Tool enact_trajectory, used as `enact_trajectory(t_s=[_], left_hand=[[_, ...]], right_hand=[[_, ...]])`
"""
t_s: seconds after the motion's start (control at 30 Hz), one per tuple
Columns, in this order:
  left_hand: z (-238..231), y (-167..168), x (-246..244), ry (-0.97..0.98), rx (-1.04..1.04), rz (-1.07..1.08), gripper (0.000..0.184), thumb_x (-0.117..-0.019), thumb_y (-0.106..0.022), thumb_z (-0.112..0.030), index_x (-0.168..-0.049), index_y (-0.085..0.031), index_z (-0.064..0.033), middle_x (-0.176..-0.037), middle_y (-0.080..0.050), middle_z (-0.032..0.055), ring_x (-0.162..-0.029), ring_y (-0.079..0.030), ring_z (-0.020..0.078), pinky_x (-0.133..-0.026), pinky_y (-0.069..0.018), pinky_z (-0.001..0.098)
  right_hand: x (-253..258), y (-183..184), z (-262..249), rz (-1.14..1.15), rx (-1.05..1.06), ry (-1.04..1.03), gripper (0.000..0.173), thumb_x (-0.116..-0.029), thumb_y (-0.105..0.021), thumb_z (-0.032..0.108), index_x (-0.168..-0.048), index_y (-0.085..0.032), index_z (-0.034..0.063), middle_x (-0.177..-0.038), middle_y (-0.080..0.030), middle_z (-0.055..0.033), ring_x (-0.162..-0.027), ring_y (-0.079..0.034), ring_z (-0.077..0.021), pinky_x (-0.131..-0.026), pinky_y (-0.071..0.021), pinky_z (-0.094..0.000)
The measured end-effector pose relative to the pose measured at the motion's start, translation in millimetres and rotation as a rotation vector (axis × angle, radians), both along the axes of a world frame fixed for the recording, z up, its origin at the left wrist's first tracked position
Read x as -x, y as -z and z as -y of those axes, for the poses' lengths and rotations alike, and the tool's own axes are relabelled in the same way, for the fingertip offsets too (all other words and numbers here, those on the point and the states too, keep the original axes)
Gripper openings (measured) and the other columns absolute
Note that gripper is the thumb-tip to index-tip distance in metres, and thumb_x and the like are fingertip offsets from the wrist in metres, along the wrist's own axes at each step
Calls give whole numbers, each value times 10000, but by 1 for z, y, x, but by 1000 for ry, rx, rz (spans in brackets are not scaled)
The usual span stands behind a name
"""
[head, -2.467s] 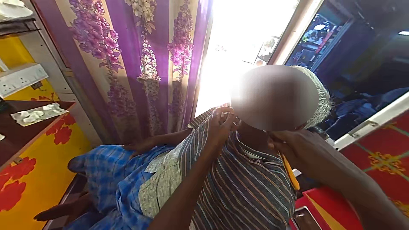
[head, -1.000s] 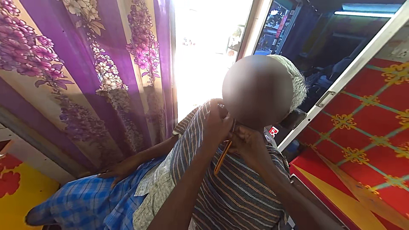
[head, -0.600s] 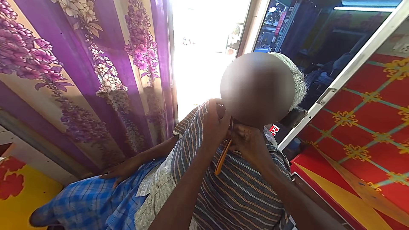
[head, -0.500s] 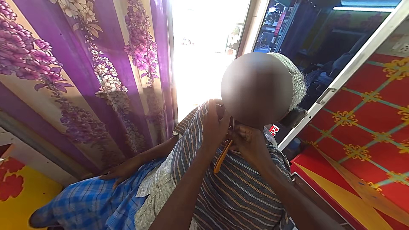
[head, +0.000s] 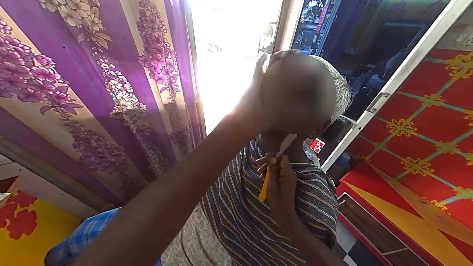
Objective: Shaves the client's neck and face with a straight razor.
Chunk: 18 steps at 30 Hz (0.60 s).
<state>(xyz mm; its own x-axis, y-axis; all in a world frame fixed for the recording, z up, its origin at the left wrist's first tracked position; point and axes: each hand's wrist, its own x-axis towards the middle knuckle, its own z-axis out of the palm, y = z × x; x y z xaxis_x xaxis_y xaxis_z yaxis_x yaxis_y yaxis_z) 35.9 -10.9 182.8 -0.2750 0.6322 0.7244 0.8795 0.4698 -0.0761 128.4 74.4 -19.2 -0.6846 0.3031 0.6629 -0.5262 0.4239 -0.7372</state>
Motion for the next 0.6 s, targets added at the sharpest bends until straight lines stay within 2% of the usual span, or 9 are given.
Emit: enact_trajectory(t_s=[0.03,0.07,0.13,0.17,0.23,0.3,0.4,0.53,0.6], left_hand=[[-14,-11,-2,-32,199,-38,852,-699,-849,-611,-1421,-576,-252,-1612,-360,142,-1521,-262,383,-1183,-139,718],[-27,-18,-3,-63,359,-77,963,-657,-878,-613,-1483,-518,-272,-1675,-241,146,-1558,-145,404,-1168,-43,768],[-50,-21,-5,-106,565,-155,1065,-619,-913,-570,-1541,-459,-288,-1706,-143,158,-1566,-64,427,-1137,27,791],[-58,-22,-6,-130,637,-168,1046,-651,-915,-504,-1557,-440,-288,-1708,-135,157,-1566,-52,432,-1130,41,796],[-69,-23,-10,-158,740,-171,859,-820,-823,-307,-1577,-418,-271,-1705,-152,166,-1563,-54,445,-1129,58,794],[-75,-26,-14,-179,810,-193,827,-897,-746,-236,-1617,-340,-265,-1711,-126,166,-1569,-35,431,-1138,65,782],[-79,-25,-10,-140,794,-260,888,-894,-753,-184,-1638,-274,-269,-1719,-95,145,-1575,-42,406,-1144,75,767],[-78,-22,-3,-16,683,-453,858,-897,-724,-84,-1619,-317,-308,-1712,-166,116,-1567,-132,387,-1154,4,764],[-76,-24,1,67,658,-536,898,-868,-751,-92,-1618,-313,-321,-1712,-168,115,-1569,-137,382,-1160,3,763]], right_hand=[[5,-2,1,16,-18,36,222,-1089,-413,183,-1145,-605,86,-917,-736,34,-684,-685,-62,-591,-587,-232],[9,-5,3,30,-27,65,216,-1087,-420,182,-1150,-604,89,-915,-739,36,-667,-683,-58,-576,-584,-231],[14,-11,6,53,-37,96,209,-1092,-423,187,-1156,-598,93,-918,-738,39,-645,-679,-55,-555,-583,-229],[17,-12,7,53,-39,106,207,-1092,-422,190,-1149,-595,91,-906,-733,39,-628,-670,-54,-542,-576,-227],[20,-12,9,40,-52,133,202,-1090,-418,199,-1105,-585,87,-845,-717,43,-590,-653,-49,-516,-562,-222],[20,-12,9,20,-54,144,196,-1091,-424,191,-1086,-583,76,-819,-713,40,-573,-654,-46,-505,-566,-217],[21,-12,9,20,-32,137,179,-1088,-434,183,-1111,-574,74,-851,-717,37,-575,-651,-50,-503,-563,-220],[23,-15,7,19,26,119,193,-1100,-424,199,-1132,-572,78,-895,-735,26,-592,-671,-63,-519,-583,-235],[25,-17,7,32,38,121,205,-1103,-420,214,-1134,-573,81,-899,-742,29,-608,-686,-65,-533,-595,-241]])
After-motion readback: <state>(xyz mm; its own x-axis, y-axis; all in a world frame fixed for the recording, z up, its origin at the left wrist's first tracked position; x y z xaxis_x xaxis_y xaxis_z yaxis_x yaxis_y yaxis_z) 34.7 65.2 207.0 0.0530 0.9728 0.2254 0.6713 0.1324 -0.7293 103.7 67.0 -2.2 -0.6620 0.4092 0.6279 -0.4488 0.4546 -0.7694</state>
